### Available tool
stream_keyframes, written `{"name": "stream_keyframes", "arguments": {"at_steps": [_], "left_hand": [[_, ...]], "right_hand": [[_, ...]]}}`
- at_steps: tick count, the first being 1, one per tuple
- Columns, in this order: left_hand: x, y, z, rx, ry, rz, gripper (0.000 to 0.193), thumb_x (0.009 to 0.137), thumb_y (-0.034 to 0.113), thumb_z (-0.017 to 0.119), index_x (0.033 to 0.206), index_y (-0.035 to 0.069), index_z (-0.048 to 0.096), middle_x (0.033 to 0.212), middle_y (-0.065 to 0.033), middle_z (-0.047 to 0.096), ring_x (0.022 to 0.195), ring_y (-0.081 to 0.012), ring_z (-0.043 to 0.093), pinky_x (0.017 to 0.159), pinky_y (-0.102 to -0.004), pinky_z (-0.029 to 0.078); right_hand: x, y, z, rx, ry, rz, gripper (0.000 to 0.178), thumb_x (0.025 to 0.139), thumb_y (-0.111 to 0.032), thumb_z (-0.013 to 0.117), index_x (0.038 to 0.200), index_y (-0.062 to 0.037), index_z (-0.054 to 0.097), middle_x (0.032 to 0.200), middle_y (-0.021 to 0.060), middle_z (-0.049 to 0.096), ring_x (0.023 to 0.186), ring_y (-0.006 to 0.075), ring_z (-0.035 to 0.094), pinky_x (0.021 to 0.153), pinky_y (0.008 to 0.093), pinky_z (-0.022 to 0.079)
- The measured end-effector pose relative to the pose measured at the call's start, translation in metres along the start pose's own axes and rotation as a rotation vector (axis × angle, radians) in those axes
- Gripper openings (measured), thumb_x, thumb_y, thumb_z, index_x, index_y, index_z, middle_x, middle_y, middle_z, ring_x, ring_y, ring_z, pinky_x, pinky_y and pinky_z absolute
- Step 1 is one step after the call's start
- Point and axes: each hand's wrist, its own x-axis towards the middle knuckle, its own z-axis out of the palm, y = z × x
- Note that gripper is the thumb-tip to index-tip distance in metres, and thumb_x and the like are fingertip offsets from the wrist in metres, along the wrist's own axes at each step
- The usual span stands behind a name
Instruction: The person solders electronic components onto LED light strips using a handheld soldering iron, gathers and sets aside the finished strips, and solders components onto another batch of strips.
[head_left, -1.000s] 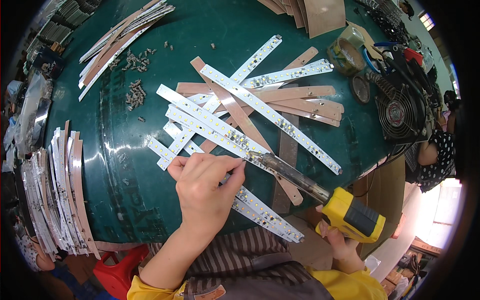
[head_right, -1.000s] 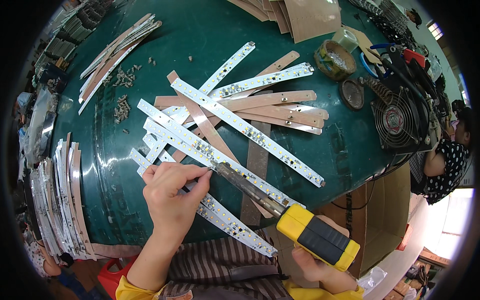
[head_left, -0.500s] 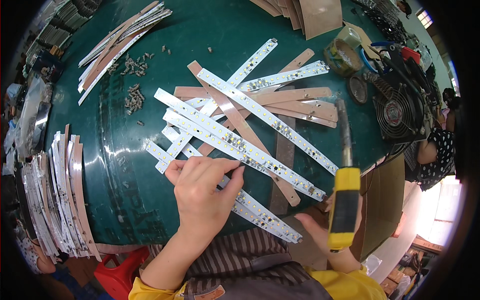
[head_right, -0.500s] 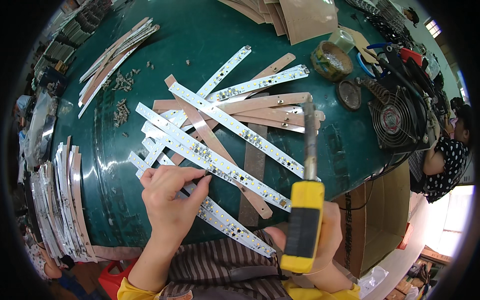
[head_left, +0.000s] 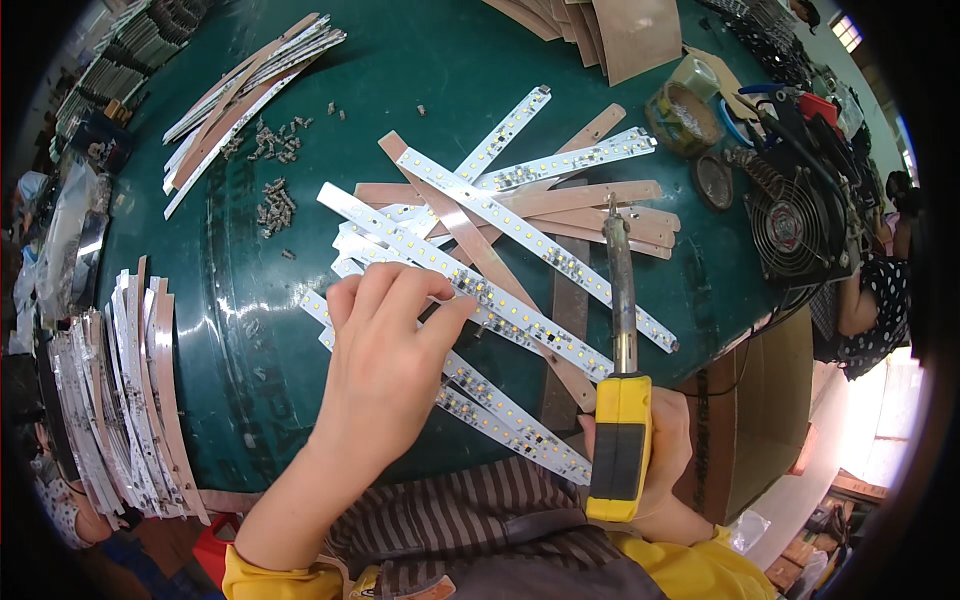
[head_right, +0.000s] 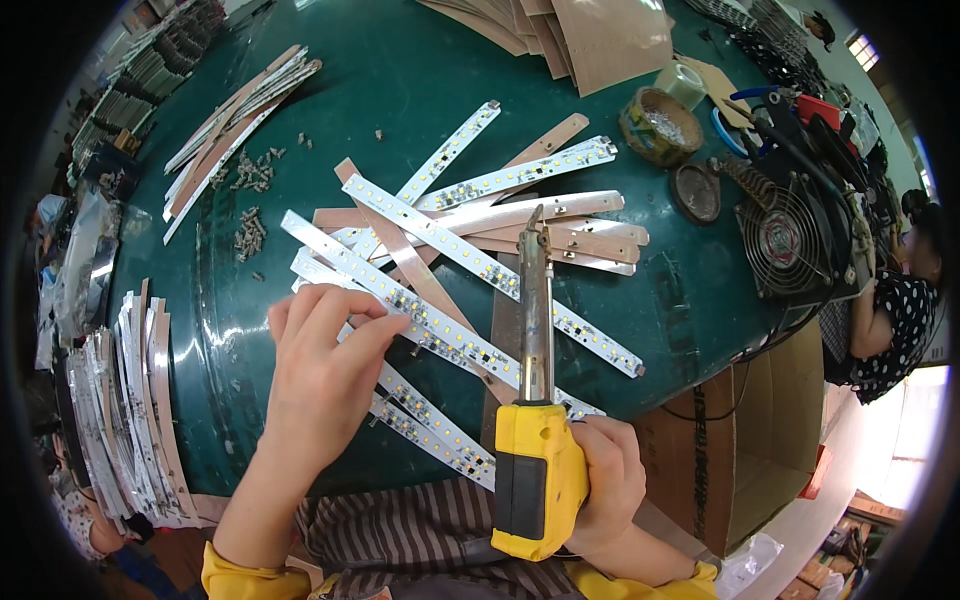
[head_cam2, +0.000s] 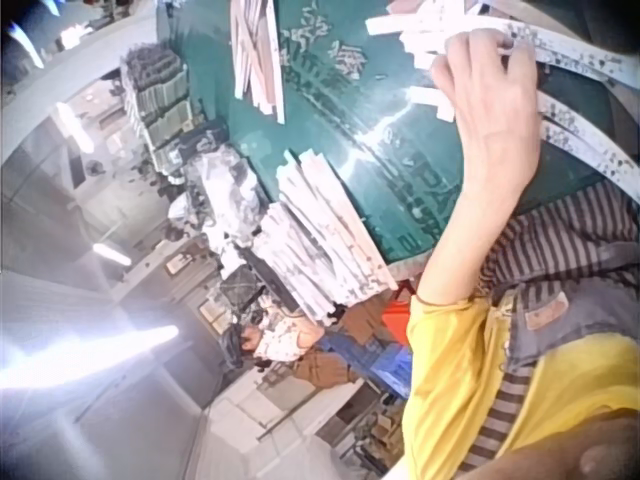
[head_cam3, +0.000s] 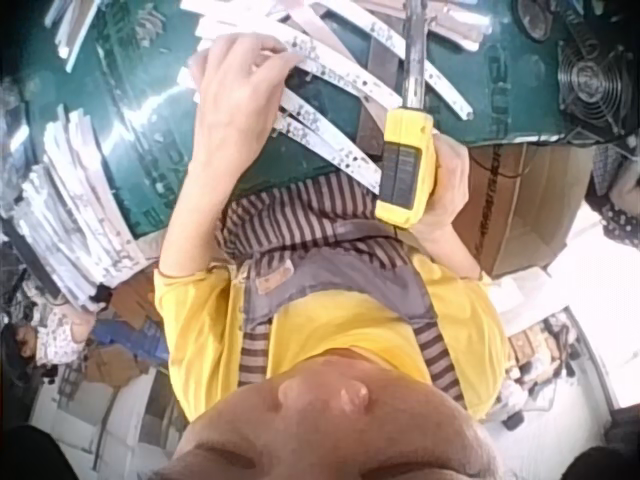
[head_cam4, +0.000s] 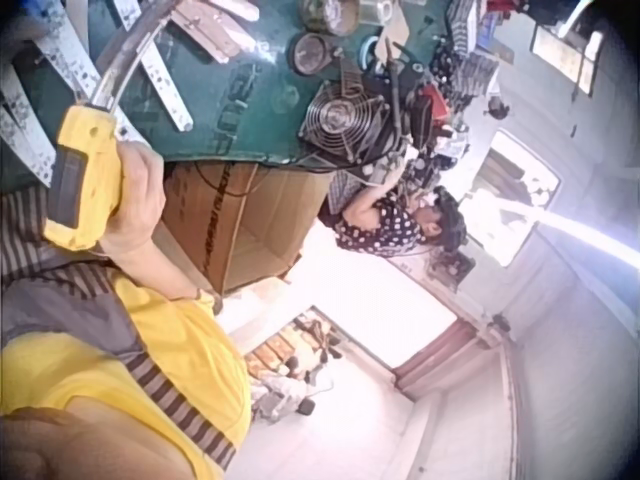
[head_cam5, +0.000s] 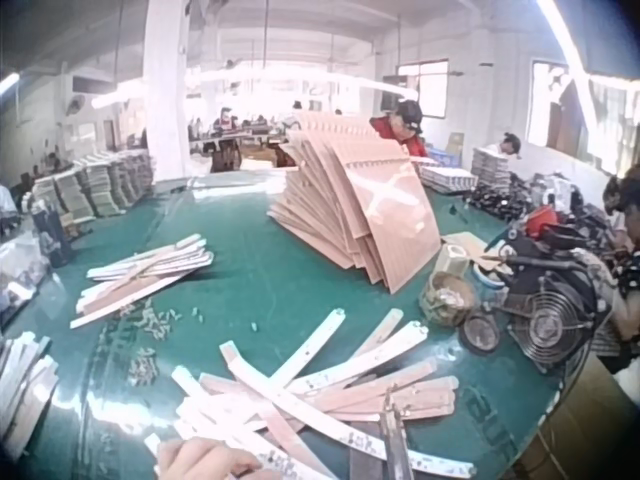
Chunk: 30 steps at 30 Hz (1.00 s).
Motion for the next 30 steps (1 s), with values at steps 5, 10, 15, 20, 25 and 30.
{"name": "stream_keyframes", "arguments": {"at_steps": [5,10,15,20,25,30], "left_hand": [[0.011,-0.013,-0.006,0.057,-0.052,0.122,0.032,0.068,0.000,0.075,0.097,0.012,0.071,0.094,-0.0002,0.063,0.093,-0.0215,0.058,0.086,-0.0399,0.037],[0.015,-0.015,-0.008,0.076,-0.135,0.247,0.031,0.071,0.005,0.072,0.101,0.008,0.069,0.095,-0.0006,0.066,0.094,-0.0189,0.061,0.087,-0.0393,0.037],[0.013,-0.022,0.001,0.131,-0.079,0.444,0.029,0.076,0.008,0.065,0.104,0.004,0.068,0.095,-0.0049,0.069,0.088,-0.0188,0.064,0.081,-0.0374,0.045],[0.007,-0.022,-0.003,0.196,-0.045,0.581,0.027,0.076,0.008,0.063,0.102,0.002,0.069,0.099,-0.0085,0.071,0.086,-0.0193,0.067,0.077,-0.0359,0.051],[0.001,-0.024,-0.017,0.159,-0.008,0.584,0.023,0.076,0.009,0.063,0.096,0.000,0.069,0.099,-0.0093,0.071,0.089,-0.0188,0.067,0.079,-0.0328,0.050],[-0.015,-0.027,-0.024,0.110,-0.040,0.543,0.021,0.081,0.014,0.062,0.097,0.005,0.072,0.099,-0.0048,0.072,0.090,-0.0171,0.068,0.079,-0.0325,0.047]], "right_hand": [[0.003,0.000,0.001,-0.031,0.021,-0.021,0.048,0.071,-0.006,0.084,0.111,-0.0003,0.057,0.096,0.0132,0.064,0.084,0.0259,0.062,0.076,0.0334,0.049],[0.004,-0.002,0.001,-0.023,0.014,-0.016,0.047,0.071,-0.006,0.084,0.109,-0.0002,0.058,0.095,0.0128,0.064,0.081,0.0252,0.063,0.075,0.0325,0.049],[-0.002,0.006,-0.006,0.062,0.098,0.217,0.040,0.072,-0.010,0.081,0.106,-0.0003,0.061,0.090,0.0121,0.064,0.080,0.0227,0.065,0.072,0.0318,0.051],[-0.001,0.031,-0.025,-0.196,-0.009,0.095,0.027,0.077,-0.002,0.078,0.100,-0.0008,0.064,0.093,0.0108,0.060,0.079,0.0247,0.062,0.071,0.0334,0.050],[0.011,0.010,-0.040,0.211,0.022,0.496,0.015,0.087,0.005,0.068,0.100,-0.0020,0.063,0.102,0.0074,0.063,0.102,0.0197,0.060,0.101,0.0360,0.043],[0.003,0.022,-0.047,0.241,-0.037,0.418,0.017,0.087,0.006,0.068,0.101,-0.0018,0.062,0.098,0.0063,0.063,0.100,0.0179,0.060,0.098,0.0354,0.044]]}}
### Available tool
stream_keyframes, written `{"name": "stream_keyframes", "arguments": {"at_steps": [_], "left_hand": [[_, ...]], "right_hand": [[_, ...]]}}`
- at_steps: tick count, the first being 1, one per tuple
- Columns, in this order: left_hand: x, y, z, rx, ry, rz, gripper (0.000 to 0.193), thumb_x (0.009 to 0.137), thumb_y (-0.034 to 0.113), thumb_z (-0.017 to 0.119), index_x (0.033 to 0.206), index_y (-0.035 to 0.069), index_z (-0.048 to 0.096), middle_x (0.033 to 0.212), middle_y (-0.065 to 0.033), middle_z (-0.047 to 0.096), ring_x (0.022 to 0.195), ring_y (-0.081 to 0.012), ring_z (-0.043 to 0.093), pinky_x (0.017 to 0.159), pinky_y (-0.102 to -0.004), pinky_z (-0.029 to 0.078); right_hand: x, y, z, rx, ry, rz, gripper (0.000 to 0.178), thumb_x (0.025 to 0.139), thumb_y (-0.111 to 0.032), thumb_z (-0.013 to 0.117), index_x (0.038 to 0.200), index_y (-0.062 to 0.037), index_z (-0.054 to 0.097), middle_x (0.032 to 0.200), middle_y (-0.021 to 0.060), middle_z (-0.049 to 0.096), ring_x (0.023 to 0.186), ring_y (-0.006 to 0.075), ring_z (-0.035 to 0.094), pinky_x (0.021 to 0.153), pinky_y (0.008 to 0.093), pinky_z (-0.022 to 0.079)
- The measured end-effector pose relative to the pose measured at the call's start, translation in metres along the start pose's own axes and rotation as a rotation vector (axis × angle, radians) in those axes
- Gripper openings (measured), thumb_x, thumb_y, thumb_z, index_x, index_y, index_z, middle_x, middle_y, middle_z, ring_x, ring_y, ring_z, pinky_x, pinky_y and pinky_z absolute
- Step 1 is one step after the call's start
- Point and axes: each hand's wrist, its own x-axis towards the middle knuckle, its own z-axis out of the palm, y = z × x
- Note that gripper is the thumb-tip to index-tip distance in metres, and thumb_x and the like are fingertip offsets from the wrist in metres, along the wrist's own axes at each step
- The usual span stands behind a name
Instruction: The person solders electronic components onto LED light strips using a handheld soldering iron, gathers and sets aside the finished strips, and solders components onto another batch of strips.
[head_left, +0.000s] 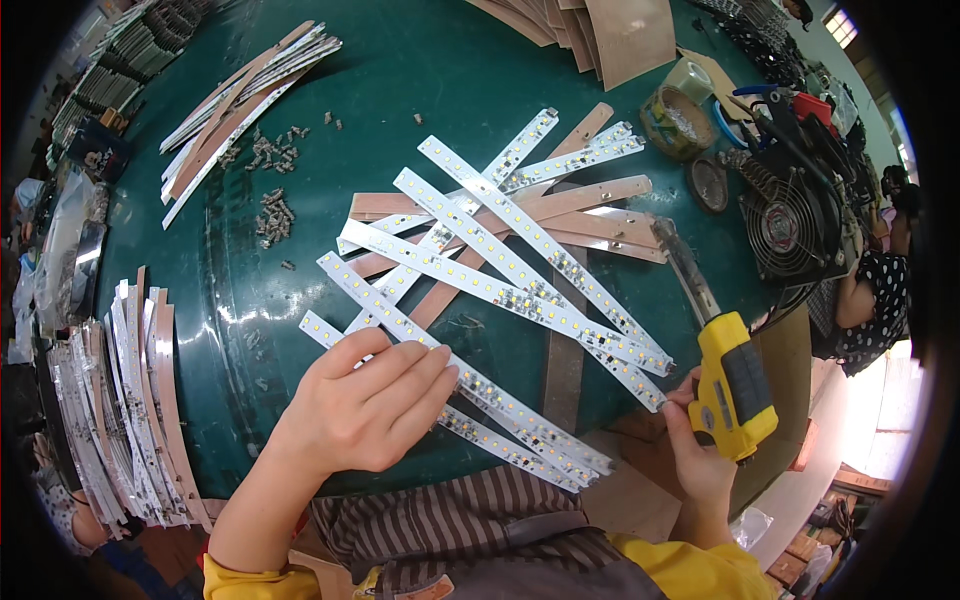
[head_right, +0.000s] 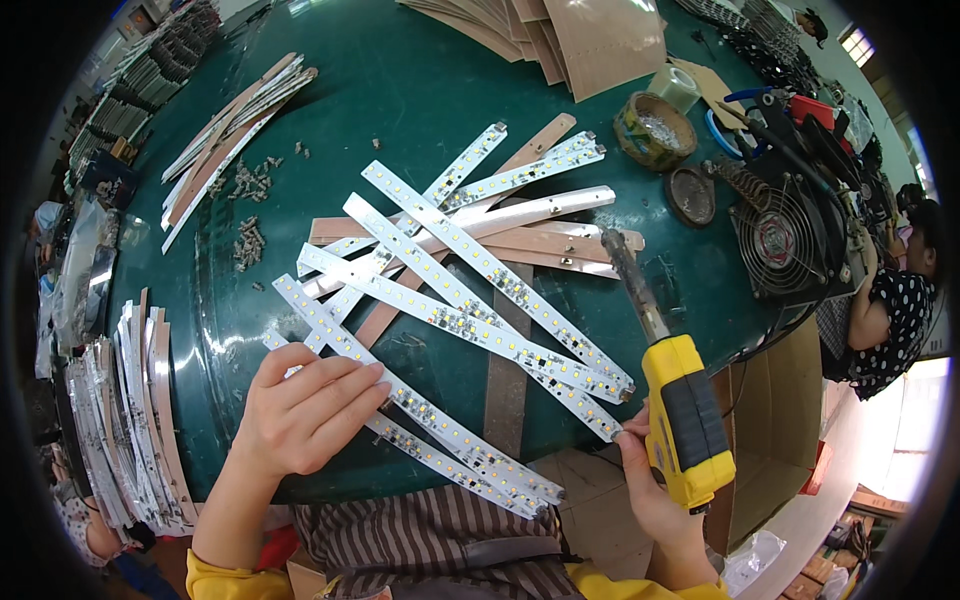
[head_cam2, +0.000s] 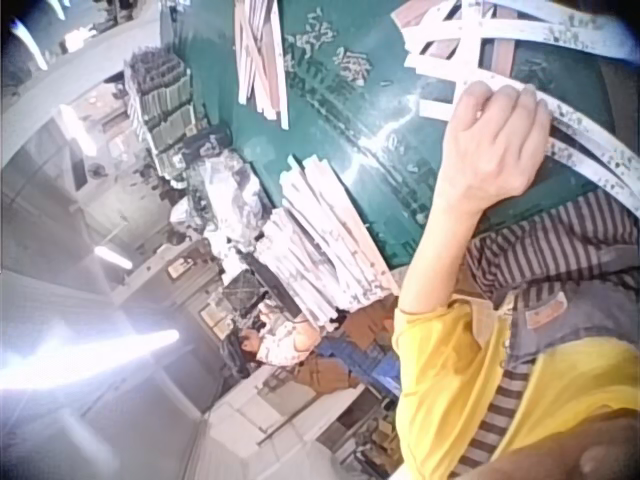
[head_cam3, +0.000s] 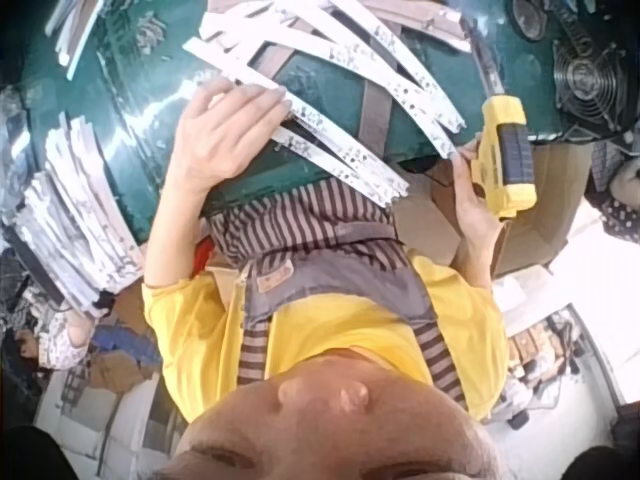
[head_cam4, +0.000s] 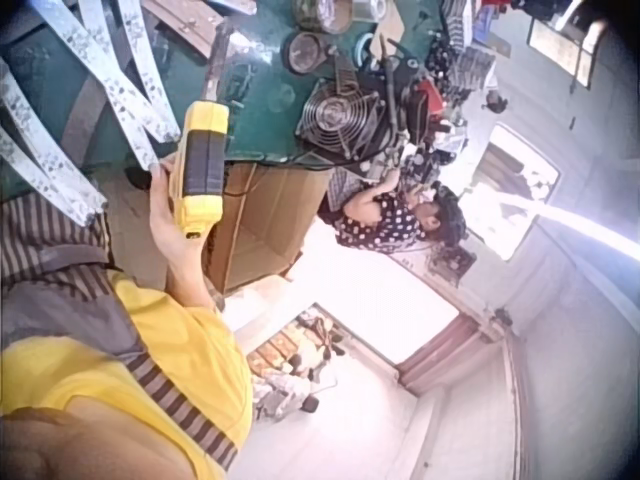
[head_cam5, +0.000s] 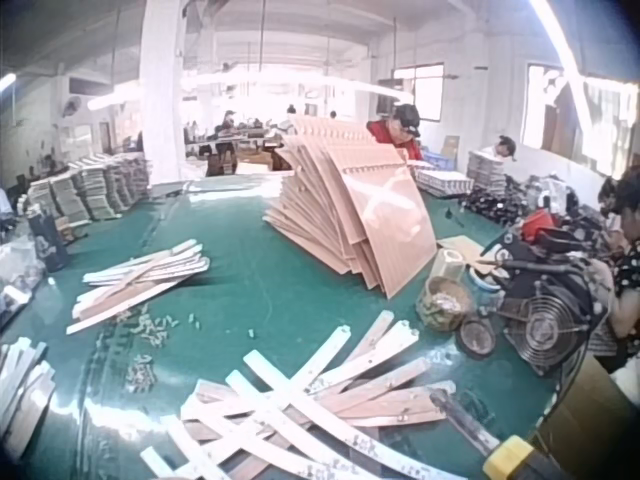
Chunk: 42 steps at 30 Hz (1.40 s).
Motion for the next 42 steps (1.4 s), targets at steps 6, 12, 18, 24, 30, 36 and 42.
{"name": "stream_keyframes", "arguments": {"at_steps": [6,12,18,24,30,36,42], "left_hand": [[-0.016,0.004,0.001,-0.054,-0.033,-0.056,0.019,0.076,0.011,0.066,0.093,0.004,0.070,0.102,-0.0070,0.070,0.092,-0.0180,0.066,0.081,-0.0332,0.049],[-0.020,0.006,-0.004,-0.257,-0.025,-0.227,0.022,0.072,0.005,0.071,0.093,0.009,0.072,0.102,-0.0035,0.071,0.091,-0.0167,0.067,0.082,-0.0349,0.046],[-0.032,-0.035,-0.009,-0.027,0.174,-0.784,0.024,0.078,-0.004,0.068,0.099,0.006,0.073,0.095,-0.0108,0.070,0.090,-0.0287,0.066,0.079,-0.0354,0.052],[-0.047,-0.073,-0.009,-0.075,0.111,-0.877,0.017,0.079,-0.001,0.071,0.096,0.003,0.074,0.090,-0.0113,0.068,0.085,-0.0270,0.067,0.077,-0.0328,0.051],[-0.043,-0.085,-0.016,-0.193,0.001,-0.883,0.011,0.079,-0.002,0.071,0.090,-0.002,0.068,0.086,-0.0110,0.065,0.079,-0.0244,0.065,0.073,-0.0321,0.050],[-0.041,-0.082,-0.011,0.036,0.012,-0.770,0.013,0.079,-0.002,0.070,0.092,-0.001,0.067,0.085,-0.0126,0.064,0.078,-0.0269,0.064,0.071,-0.0329,0.049],[-0.007,-0.024,-0.019,-0.443,0.262,-1.025,0.010,0.082,0.004,0.073,0.092,0.003,0.074,0.084,-0.0134,0.072,0.079,-0.0278,0.068,0.073,-0.0333,0.052]], "right_hand": [[0.001,0.012,0.003,-0.075,0.029,-0.045,0.022,0.081,0.007,0.072,0.098,-0.0019,0.061,0.092,0.0046,0.060,0.085,0.0156,0.060,0.082,0.0292,0.048],[0.012,-0.005,0.011,-0.255,0.206,-0.080,0.040,0.070,0.002,0.082,0.101,-0.0025,0.058,0.081,0.0036,0.059,0.064,0.0142,0.056,0.064,0.0265,0.046],[0.027,0.000,0.012,-0.300,0.076,-0.165,0.042,0.079,-0.002,0.078,0.117,-0.0021,0.060,0.085,0.0009,0.059,0.067,0.0096,0.052,0.066,0.0232,0.043],[0.034,-0.009,0.020,-0.274,0.082,-0.256,0.034,0.079,-0.004,0.079,0.106,-0.0016,0.060,0.088,0.0072,0.066,0.076,0.0134,0.064,0.071,0.0252,0.048],[0.033,-0.004,0.015,-0.268,0.021,-0.256,0.034,0.077,-0.005,0.079,0.105,-0.0002,0.061,0.086,0.0079,0.064,0.073,0.0135,0.061,0.069,0.0249,0.047],[0.024,-0.002,0.012,-0.268,-0.008,-0.210,0.039,0.076,-0.007,0.081,0.109,-0.0020,0.060,0.087,0.0065,0.066,0.075,0.0140,0.064,0.073,0.0255,0.050],[0.025,0.003,0.011,-0.279,0.004,-0.229,0.038,0.077,-0.008,0.080,0.108,-0.0007,0.061,0.087,0.0072,0.067,0.076,0.0137,0.065,0.073,0.0254,0.050]]}}
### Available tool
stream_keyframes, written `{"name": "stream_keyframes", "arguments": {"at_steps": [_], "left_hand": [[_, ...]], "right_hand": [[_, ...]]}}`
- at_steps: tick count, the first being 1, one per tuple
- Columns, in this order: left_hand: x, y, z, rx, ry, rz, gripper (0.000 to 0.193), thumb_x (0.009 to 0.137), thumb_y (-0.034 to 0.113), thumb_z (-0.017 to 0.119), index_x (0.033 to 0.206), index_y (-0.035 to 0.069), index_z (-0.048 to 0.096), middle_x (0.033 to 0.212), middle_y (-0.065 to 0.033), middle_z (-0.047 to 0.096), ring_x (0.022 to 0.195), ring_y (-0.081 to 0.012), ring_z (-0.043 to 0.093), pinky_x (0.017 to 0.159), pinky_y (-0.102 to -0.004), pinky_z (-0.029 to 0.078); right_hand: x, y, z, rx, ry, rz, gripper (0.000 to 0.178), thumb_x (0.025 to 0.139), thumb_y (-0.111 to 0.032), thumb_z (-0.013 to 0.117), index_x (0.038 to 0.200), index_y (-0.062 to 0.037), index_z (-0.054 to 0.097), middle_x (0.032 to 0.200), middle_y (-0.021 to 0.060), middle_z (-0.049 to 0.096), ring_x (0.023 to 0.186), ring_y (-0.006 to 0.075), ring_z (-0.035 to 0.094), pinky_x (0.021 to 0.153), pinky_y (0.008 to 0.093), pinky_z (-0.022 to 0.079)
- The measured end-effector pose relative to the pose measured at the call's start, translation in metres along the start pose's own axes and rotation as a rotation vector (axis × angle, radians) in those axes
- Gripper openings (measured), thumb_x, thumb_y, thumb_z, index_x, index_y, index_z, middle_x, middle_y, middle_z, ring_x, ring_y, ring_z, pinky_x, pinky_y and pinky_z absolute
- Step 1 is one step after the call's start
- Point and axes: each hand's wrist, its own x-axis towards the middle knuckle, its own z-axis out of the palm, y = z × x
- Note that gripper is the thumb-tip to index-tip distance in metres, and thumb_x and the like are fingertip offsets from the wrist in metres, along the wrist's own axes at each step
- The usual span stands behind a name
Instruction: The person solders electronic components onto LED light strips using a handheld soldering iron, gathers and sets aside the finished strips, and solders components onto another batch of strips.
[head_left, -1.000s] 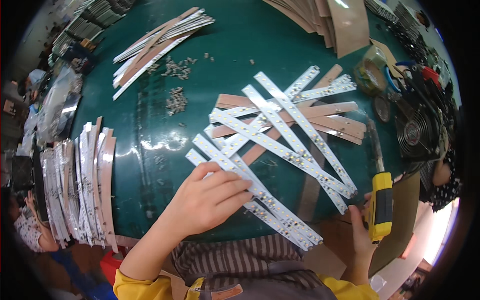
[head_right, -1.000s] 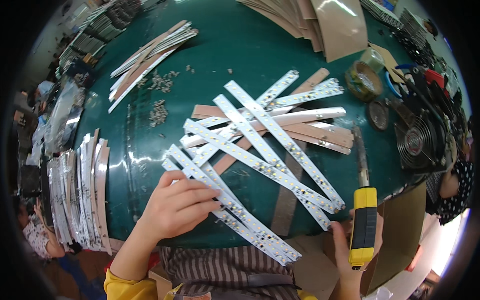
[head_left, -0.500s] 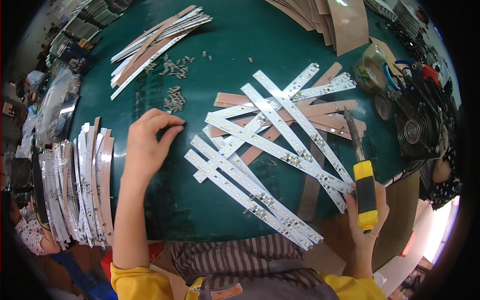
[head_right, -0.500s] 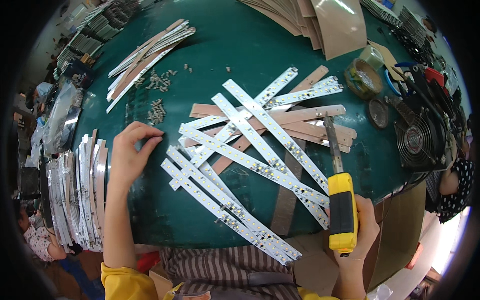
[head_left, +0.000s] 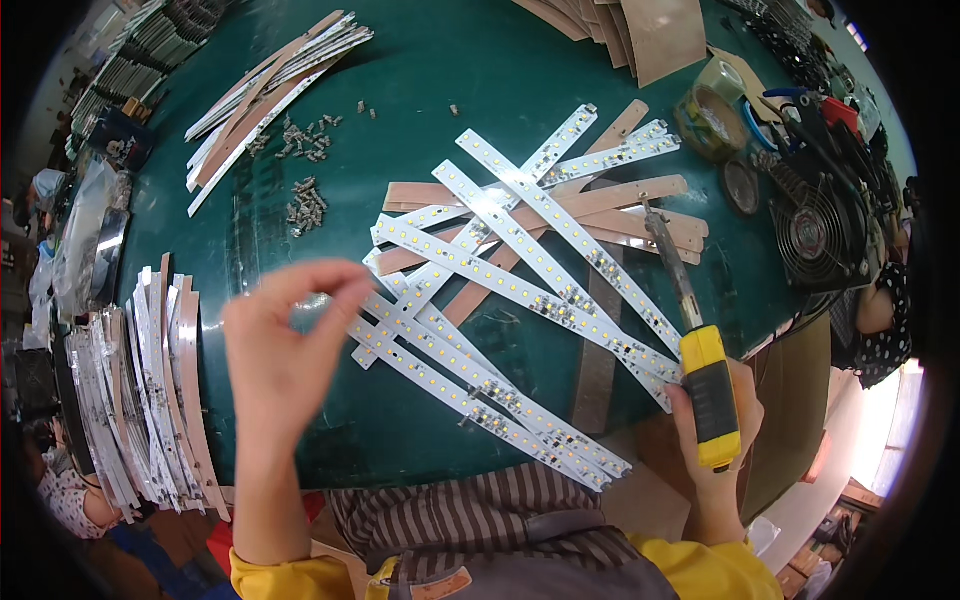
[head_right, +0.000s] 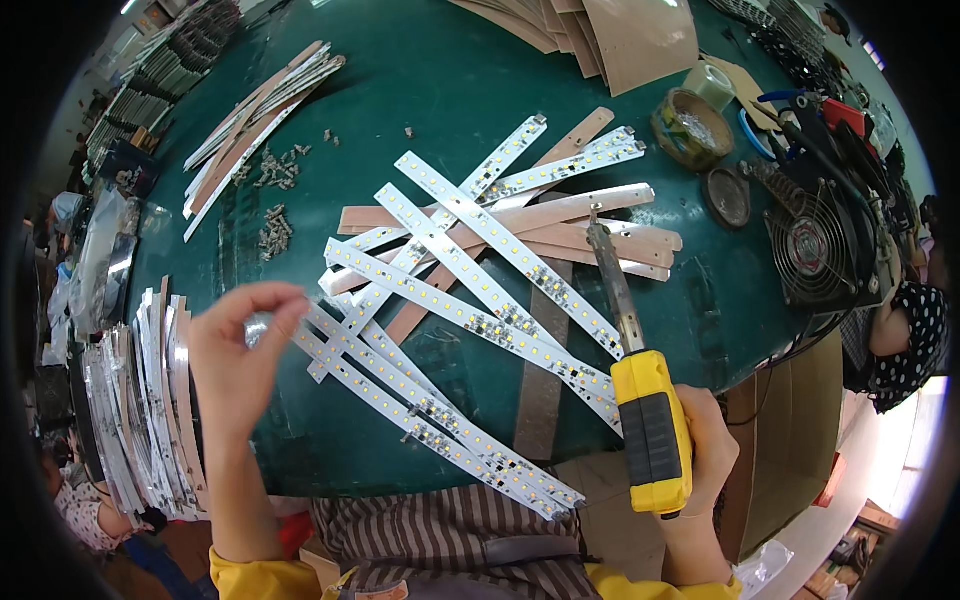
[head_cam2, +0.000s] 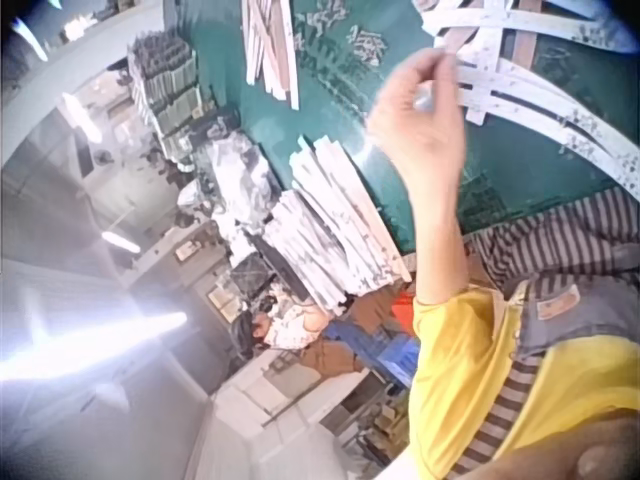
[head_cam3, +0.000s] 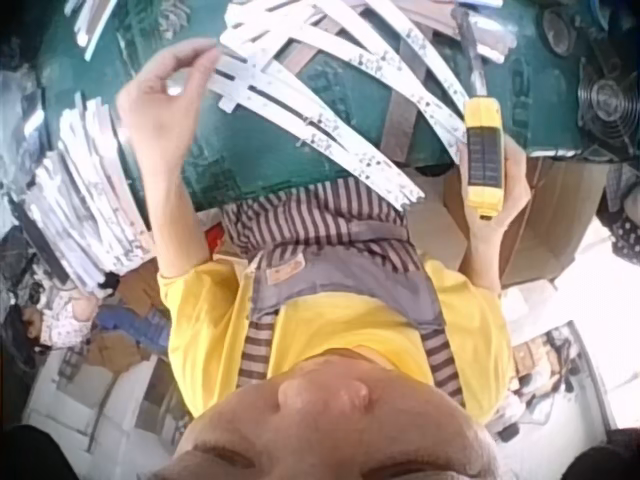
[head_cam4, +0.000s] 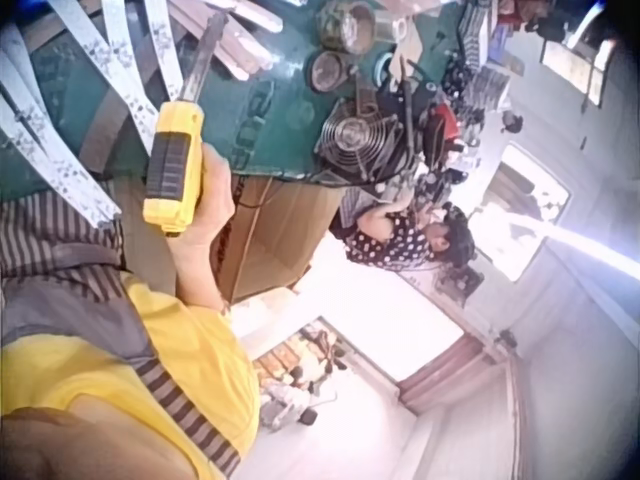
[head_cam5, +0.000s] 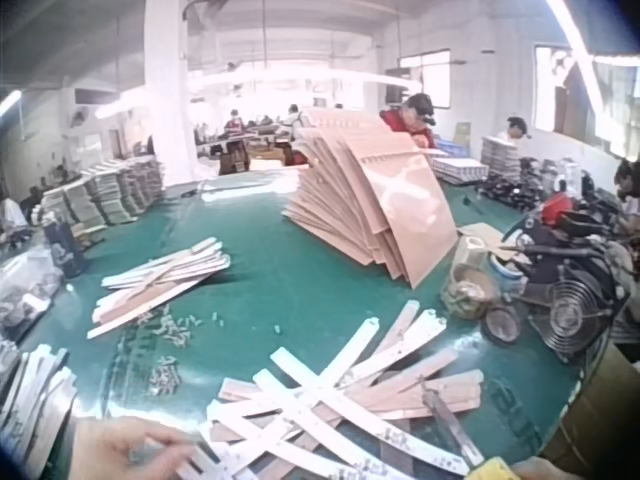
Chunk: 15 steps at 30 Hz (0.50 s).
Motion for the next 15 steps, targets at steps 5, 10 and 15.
{"name": "stream_keyframes", "arguments": {"at_steps": [5,10,15], "left_hand": [[-0.032,0.034,0.043,-0.163,-0.173,-0.022,0.013,0.080,0.002,0.074,0.093,0.002,0.075,0.081,-0.0124,0.072,0.073,-0.0253,0.069,0.069,-0.0313,0.052],[-0.041,0.042,0.074,-0.043,-0.116,0.136,0.017,0.077,0.001,0.076,0.093,0.006,0.077,0.080,-0.0071,0.072,0.066,-0.0179,0.063,0.072,-0.0307,0.043],[-0.046,0.041,0.087,0.068,-0.033,0.211,0.016,0.073,0.004,0.079,0.087,0.010,0.074,0.073,0.0000,0.068,0.066,-0.0148,0.060,0.073,-0.0327,0.034]], "right_hand": [[-0.003,0.000,-0.004,-0.004,-0.005,0.006,0.036,0.077,-0.005,0.079,0.108,-0.0008,0.061,0.088,0.0073,0.069,0.076,0.0139,0.066,0.073,0.0256,0.051],[-0.019,-0.005,-0.005,0.002,0.040,-0.013,0.038,0.075,-0.002,0.080,0.108,-0.0017,0.062,0.089,0.0063,0.069,0.075,0.0131,0.065,0.071,0.0252,0.051],[-0.030,-0.009,-0.003,0.014,0.008,-0.023,0.040,0.070,-0.004,0.084,0.103,-0.0023,0.060,0.087,0.0090,0.068,0.074,0.0168,0.066,0.068,0.0271,0.051]]}}
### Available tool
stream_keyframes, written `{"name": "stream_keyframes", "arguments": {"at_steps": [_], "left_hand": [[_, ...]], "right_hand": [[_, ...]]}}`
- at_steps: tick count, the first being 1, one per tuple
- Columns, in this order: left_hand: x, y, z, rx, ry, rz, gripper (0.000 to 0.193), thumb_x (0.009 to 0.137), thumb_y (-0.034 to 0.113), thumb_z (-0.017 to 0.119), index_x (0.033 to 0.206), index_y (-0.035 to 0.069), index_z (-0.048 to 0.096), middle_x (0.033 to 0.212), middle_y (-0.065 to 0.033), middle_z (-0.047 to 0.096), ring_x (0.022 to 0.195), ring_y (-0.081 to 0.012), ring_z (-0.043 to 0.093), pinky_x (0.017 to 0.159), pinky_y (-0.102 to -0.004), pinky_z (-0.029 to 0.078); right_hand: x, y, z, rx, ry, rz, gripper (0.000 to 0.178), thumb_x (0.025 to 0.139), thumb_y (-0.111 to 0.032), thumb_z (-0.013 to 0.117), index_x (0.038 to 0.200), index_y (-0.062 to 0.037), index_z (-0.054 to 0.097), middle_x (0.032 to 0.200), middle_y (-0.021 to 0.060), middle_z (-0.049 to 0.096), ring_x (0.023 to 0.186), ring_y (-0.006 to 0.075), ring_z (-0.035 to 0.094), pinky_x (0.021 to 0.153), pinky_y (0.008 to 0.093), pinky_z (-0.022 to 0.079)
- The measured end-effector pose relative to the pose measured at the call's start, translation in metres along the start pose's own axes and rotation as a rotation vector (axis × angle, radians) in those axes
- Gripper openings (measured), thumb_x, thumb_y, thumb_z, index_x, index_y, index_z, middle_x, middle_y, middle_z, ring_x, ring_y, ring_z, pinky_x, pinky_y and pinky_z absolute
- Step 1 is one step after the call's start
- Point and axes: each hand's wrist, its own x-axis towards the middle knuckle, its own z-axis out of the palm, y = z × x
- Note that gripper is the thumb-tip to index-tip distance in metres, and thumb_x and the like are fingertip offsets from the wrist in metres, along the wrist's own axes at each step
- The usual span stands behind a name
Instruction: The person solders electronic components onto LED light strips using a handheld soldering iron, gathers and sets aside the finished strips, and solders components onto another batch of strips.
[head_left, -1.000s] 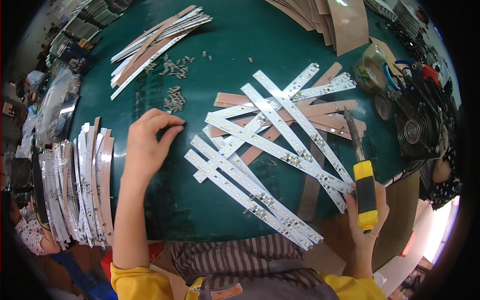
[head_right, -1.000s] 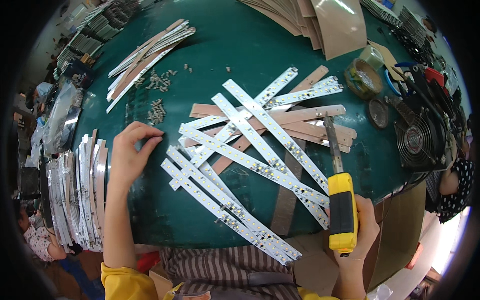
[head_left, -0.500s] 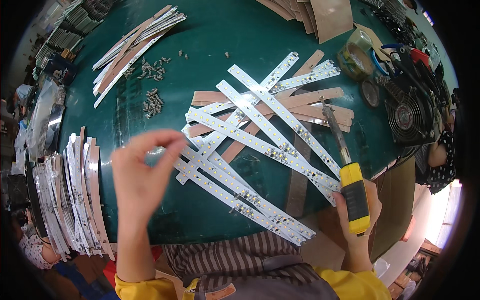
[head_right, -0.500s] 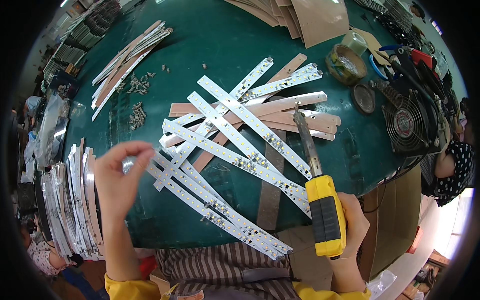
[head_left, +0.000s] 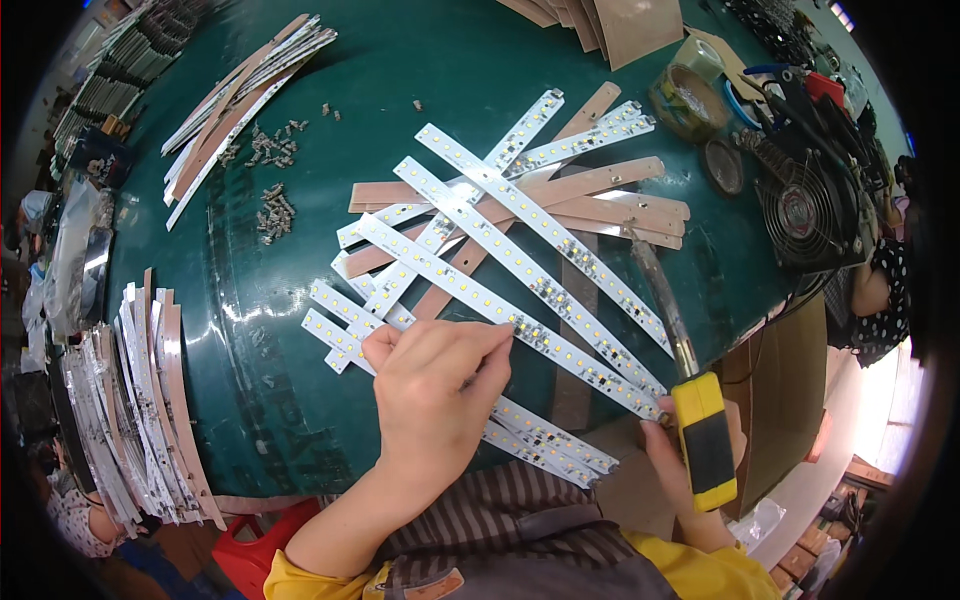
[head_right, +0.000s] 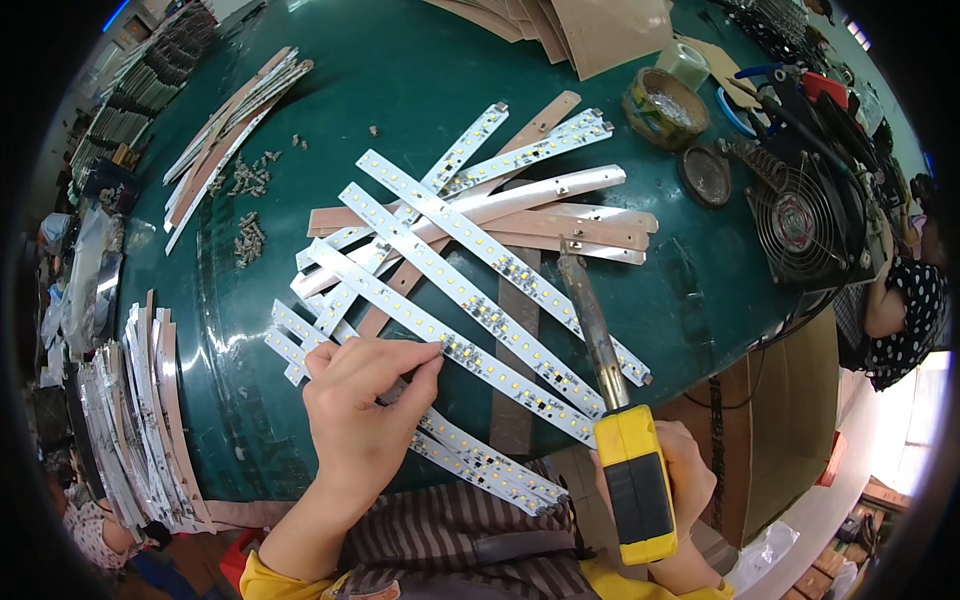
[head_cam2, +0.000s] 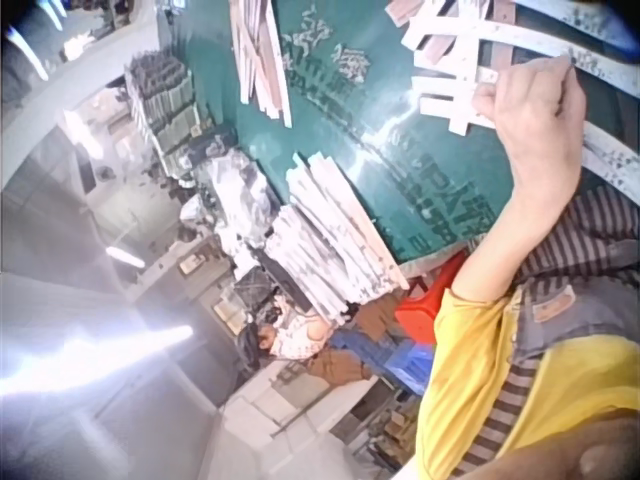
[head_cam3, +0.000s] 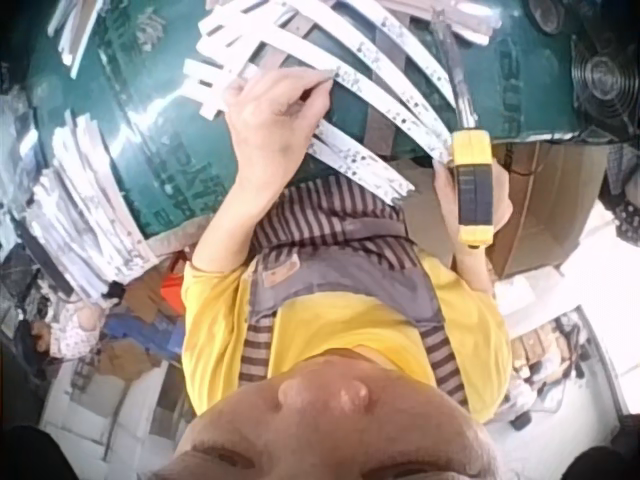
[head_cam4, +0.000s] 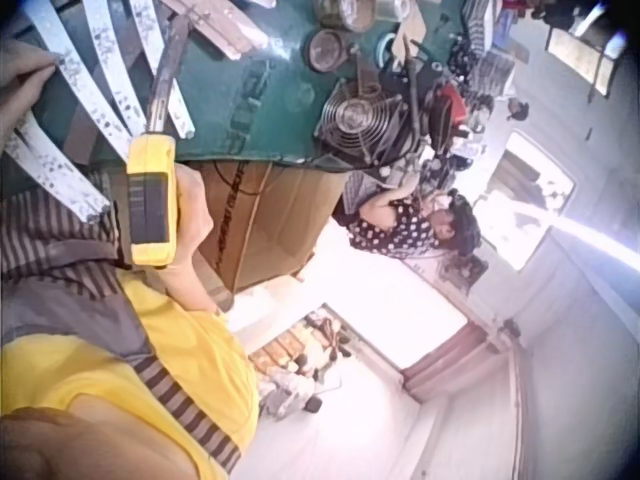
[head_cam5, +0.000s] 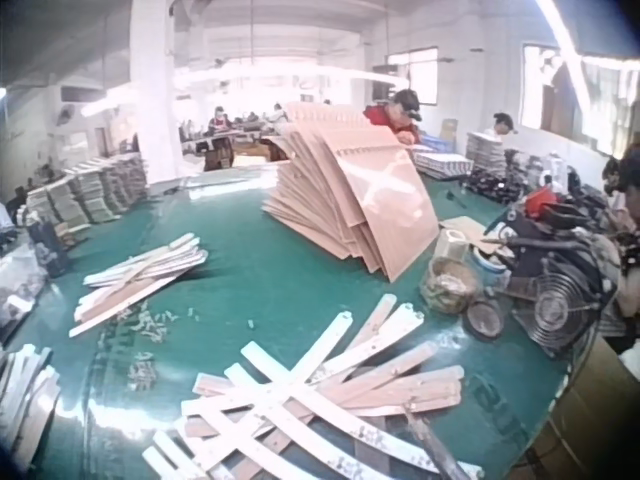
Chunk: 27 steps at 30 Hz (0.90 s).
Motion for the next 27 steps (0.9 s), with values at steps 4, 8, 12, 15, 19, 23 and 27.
{"name": "stream_keyframes", "arguments": {"at_steps": [4,8,12,15,19,23,27], "left_hand": [[0.000,-0.007,0.003,0.029,0.053,0.037,0.019,0.070,0.003,0.080,0.085,0.010,0.072,0.072,0.0012,0.068,0.068,-0.0156,0.062,0.074,-0.0337,0.034],[0.002,-0.005,0.002,0.060,0.047,0.048,0.013,0.070,0.002,0.081,0.081,0.008,0.075,0.070,-0.0012,0.069,0.059,-0.0130,0.057,0.072,-0.0312,0.035],[0.000,-0.004,0.004,0.077,0.039,0.053,0.013,0.070,0.002,0.080,0.080,0.008,0.075,0.070,-0.0013,0.069,0.057,-0.0131,0.056,0.072,-0.0314,0.035],[-0.002,-0.006,0.004,0.071,0.038,0.046,0.015,0.069,0.002,0.080,0.081,0.008,0.074,0.068,-0.0003,0.067,0.059,-0.0149,0.058,0.074,-0.0324,0.036],[-0.002,-0.006,0.003,0.053,0.027,0.022,0.018,0.068,0.003,0.081,0.082,0.009,0.073,0.067,0.0004,0.065,0.060,-0.0169,0.059,0.075,-0.0336,0.036],[0.000,-0.006,0.003,0.072,0.030,0.046,0.016,0.068,0.003,0.080,0.081,0.009,0.072,0.067,0.0004,0.065,0.059,-0.0166,0.058,0.074,-0.0333,0.036],[-0.001,-0.008,0.006,0.125,0.042,0.116,0.017,0.068,0.003,0.079,0.082,0.009,0.070,0.067,0.0011,0.064,0.062,-0.0158,0.059,0.076,-0.0355,0.036]], "right_hand": [[-0.012,0.002,0.006,0.069,0.019,0.081,0.039,0.070,-0.004,0.084,0.101,-0.0038,0.062,0.090,0.0096,0.067,0.075,0.0181,0.066,0.069,0.0281,0.051],[-0.017,0.012,0.004,0.031,-0.002,0.064,0.036,0.068,-0.008,0.084,0.101,-0.0086,0.069,0.096,0.0074,0.064,0.077,0.0195,0.065,0.068,0.0295,0.050],[-0.015,0.010,0.003,-0.034,-0.022,0.032,0.036,0.065,-0.013,0.084,0.098,-0.0122,0.070,0.099,0.0079,0.064,0.081,0.0256,0.064,0.069,0.0334,0.051],[-0.019,0.012,0.003,-0.029,-0.044,0.102,0.036,0.063,-0.016,0.083,0.097,-0.0152,0.071,0.100,0.0067,0.064,0.084,0.0276,0.062,0.069,0.0367,0.050],[-0.019,0.012,0.006,-0.076,-0.038,0.094,0.036,0.061,-0.019,0.083,0.095,-0.0166,0.072,0.098,0.0055,0.063,0.084,0.0269,0.061,0.066,0.0372,0.048],[-0.017,0.009,0.006,-0.034,-0.027,0.102,0.034,0.061,-0.021,0.083,0.093,-0.0163,0.071,0.095,0.0056,0.063,0.083,0.0268,0.061,0.065,0.0375,0.048],[-0.014,0.005,0.006,0.008,-0.016,0.112,0.033,0.061,-0.021,0.083,0.091,-0.0158,0.070,0.093,0.0057,0.063,0.079,0.0267,0.061,0.064,0.0379,0.048]]}}
